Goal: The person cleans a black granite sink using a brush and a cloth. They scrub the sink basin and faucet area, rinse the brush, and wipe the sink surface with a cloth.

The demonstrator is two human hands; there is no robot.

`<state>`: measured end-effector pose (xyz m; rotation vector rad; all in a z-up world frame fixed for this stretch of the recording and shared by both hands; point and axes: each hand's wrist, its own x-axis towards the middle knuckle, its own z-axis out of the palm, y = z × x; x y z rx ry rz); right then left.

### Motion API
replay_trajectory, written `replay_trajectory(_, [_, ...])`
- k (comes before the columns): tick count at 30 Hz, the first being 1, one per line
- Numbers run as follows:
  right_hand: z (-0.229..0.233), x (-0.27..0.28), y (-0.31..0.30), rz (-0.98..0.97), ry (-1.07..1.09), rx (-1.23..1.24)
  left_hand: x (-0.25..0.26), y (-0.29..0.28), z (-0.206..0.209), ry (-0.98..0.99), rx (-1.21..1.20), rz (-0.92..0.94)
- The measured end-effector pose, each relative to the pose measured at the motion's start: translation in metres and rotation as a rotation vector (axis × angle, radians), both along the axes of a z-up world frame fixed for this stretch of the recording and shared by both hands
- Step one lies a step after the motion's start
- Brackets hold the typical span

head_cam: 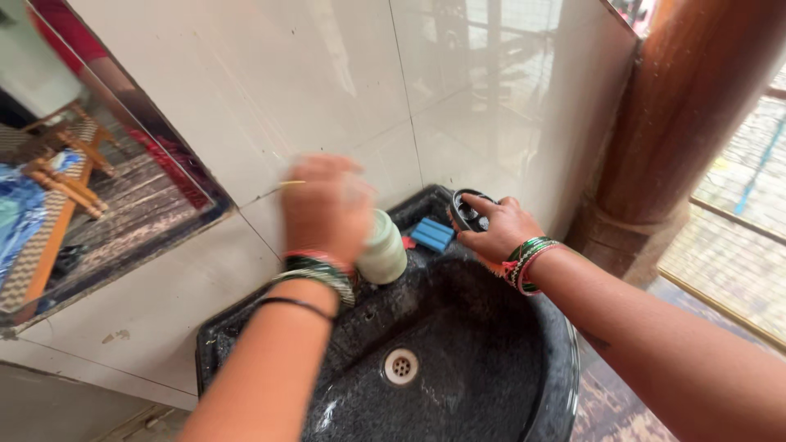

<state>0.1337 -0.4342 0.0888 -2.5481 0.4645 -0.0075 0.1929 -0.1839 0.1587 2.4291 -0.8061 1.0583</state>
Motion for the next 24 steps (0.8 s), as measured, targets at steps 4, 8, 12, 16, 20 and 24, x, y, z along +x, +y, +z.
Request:
replay_trajectory(4, [0.009, 0.015, -0.004, 0.083, -0.014, 0.027, -0.006, -0.062, -0.016, 0.672, 0.409, 0.302])
replay_trajectory(8, [0.013, 0.025, -0.007, 0.168, -0.014, 0.034, 0.013, -0.069, -0.029, 1.094, 0.394, 0.61])
replay_trajectory(12, [0.006, 0.031, -0.009, 0.215, 0.005, 0.073, 0.02, -0.065, -0.045, 1.13, 0.206, 0.628])
replay_trajectory(16, [0.002, 0.034, -0.006, 0.255, -0.029, 0.08, 0.012, -0.063, -0.056, 1.047, 0.162, 0.635])
replay_trajectory(20, [-0.002, 0.034, -0.005, 0.296, -0.019, 0.094, -0.006, -0.058, -0.069, 0.85, 0.065, 0.601])
replay_trajectory(24, [-0.003, 0.033, -0.003, 0.329, -0.042, 0.112, -0.032, -0.055, -0.08, 0.765, 0.093, 0.575])
